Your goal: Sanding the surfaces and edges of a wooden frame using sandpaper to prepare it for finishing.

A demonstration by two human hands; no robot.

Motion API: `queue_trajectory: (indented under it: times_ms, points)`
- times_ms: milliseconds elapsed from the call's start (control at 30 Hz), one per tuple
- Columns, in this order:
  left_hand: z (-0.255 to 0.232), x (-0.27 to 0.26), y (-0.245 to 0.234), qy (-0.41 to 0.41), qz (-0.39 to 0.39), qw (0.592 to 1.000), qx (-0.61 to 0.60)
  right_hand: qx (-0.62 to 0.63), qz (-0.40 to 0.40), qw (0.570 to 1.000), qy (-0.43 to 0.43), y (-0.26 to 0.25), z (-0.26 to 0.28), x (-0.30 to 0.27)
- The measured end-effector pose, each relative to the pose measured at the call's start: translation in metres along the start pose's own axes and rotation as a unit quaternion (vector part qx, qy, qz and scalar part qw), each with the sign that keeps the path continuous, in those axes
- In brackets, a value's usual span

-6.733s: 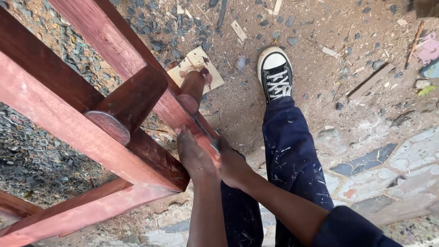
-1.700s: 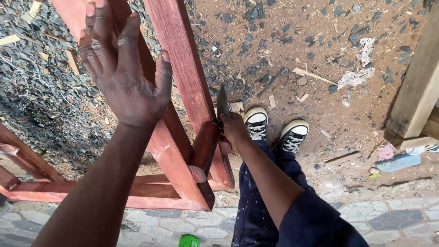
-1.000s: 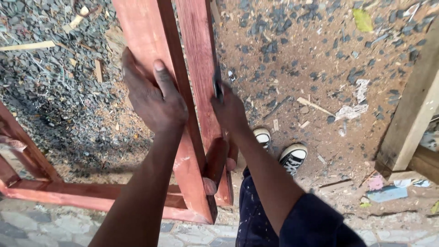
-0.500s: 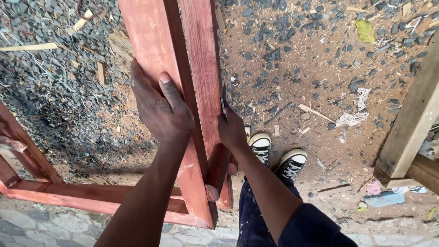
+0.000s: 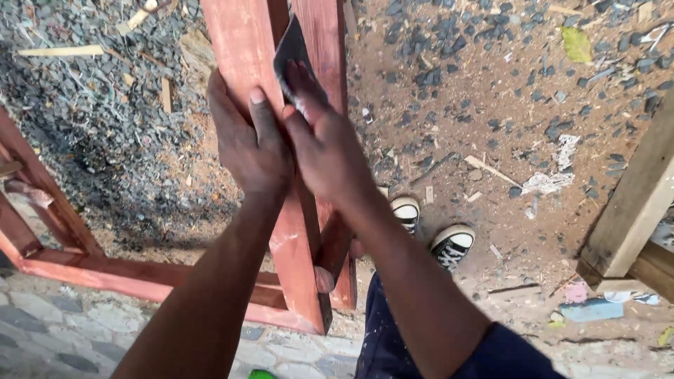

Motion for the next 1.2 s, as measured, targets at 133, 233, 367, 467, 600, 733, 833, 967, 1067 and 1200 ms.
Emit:
queue_trajectory:
  times_ms: [133,233,367,467,600,733,833,967,1067,1200]
  points:
    - [0.012,0.015,0.001,-0.040,-0.004,0.989,-0.141,-0.058,-0.024,0.997,0.042,0.057,-0.006,-0.084]
    - [0.017,0.032,0.002,-0.089,0.061,0.949,-0.295,-0.155,-0.082,0.980,0.088,0.073,-0.025,-0.107]
    - [0.013,0.030,-0.012,-0.124,0.151,0.943,-0.269,-0.064,-0.070,0.995,0.024,0.062,0.002,-0.037]
    - [0.004,0.033,-0.012,-0.125,0.166,0.946,-0.250,-0.075,-0.052,0.994,0.054,0.067,0.007,-0.045]
    - [0.048,0.040,0.003,-0.123,0.187,0.950,-0.217,-0.185,-0.068,0.956,0.218,0.089,-0.021,-0.120]
    - [0.039,0.039,-0.002,-0.105,0.174,0.946,-0.251,-0.274,-0.034,0.920,0.277,0.090,-0.042,-0.107]
    - [0.022,0.032,-0.014,-0.101,0.165,0.951,-0.242,-0.247,-0.019,0.926,0.285,0.097,-0.030,-0.124]
    - [0.012,0.028,-0.013,-0.118,0.159,0.949,-0.244,-0.202,-0.029,0.941,0.270,0.093,-0.015,-0.118]
    - [0.015,0.031,-0.012,-0.110,0.154,0.954,-0.234,-0.303,0.079,0.867,0.387,0.086,-0.051,-0.076]
    - [0.020,0.035,-0.007,-0.110,0.145,0.952,-0.246,-0.171,-0.038,0.980,0.088,0.058,0.043,0.033]
Point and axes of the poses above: each hand's wrist, its own x-axis towards the middle knuckle, its own y-axis out of the palm, z = x × y, the point moved 3 cm from there along x, towards the middle knuckle, and after that the axes turned 6 degrees about z, right-handed, at the moved point
